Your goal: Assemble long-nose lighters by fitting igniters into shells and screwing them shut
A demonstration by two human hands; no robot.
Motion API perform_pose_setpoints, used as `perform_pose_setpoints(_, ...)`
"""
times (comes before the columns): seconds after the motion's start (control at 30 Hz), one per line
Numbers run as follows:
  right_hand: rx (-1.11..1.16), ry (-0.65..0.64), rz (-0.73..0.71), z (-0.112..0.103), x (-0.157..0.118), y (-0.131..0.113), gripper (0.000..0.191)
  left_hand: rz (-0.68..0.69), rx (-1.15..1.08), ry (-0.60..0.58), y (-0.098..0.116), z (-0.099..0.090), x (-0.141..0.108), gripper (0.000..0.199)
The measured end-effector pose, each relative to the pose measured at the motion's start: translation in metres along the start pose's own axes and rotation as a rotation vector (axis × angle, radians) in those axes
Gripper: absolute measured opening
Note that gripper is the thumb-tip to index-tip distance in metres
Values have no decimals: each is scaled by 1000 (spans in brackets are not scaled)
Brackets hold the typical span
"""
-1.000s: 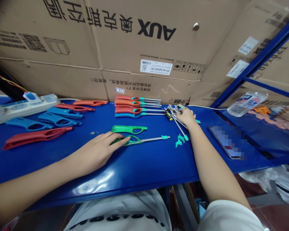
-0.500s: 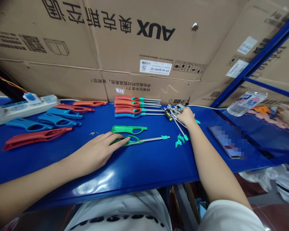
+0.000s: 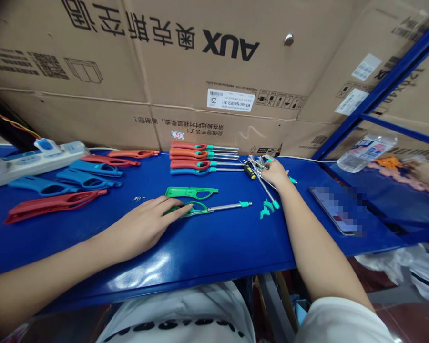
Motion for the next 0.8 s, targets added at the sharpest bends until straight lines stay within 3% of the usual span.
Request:
perform_pose_setpoints(0.1, 58, 67, 54, -11, -4, -5, 19, -3, -19, 13, -1, 0, -1, 61)
perform_pose_setpoints(0.27, 218, 231, -19, -37, -15, -31, 20, -4, -64, 32, -3, 2, -1, 58)
perform_pose_setpoints(0.4, 380, 250, -97, -41, -27, -60, 13, -18, -134, 43, -4, 0, -1, 53)
perform_pose_setpoints(0.43, 511, 241, -142, -39, -31, -70, 12, -27, -165, 48, -4, -2, 0, 52)
perform_pose_setpoints(0.63, 1014, -155, -389, -8, -87, -152, 31, -148, -462, 152, -10, -12, 1, 48)
perform_pose_setpoints(0.8, 978, -529, -646, 7, -151, -202, 28, -221, -672, 253, -14, -15, 2, 42)
Point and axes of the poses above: each hand's wrist, its own x-axis towards the middle knuckle, its own z-axis out of the palm, y = z × x, the point moved 7 cm from there along x, towards the middle knuckle, and after that the axes turned 2 degrees about -y, right-handed, at the moved point
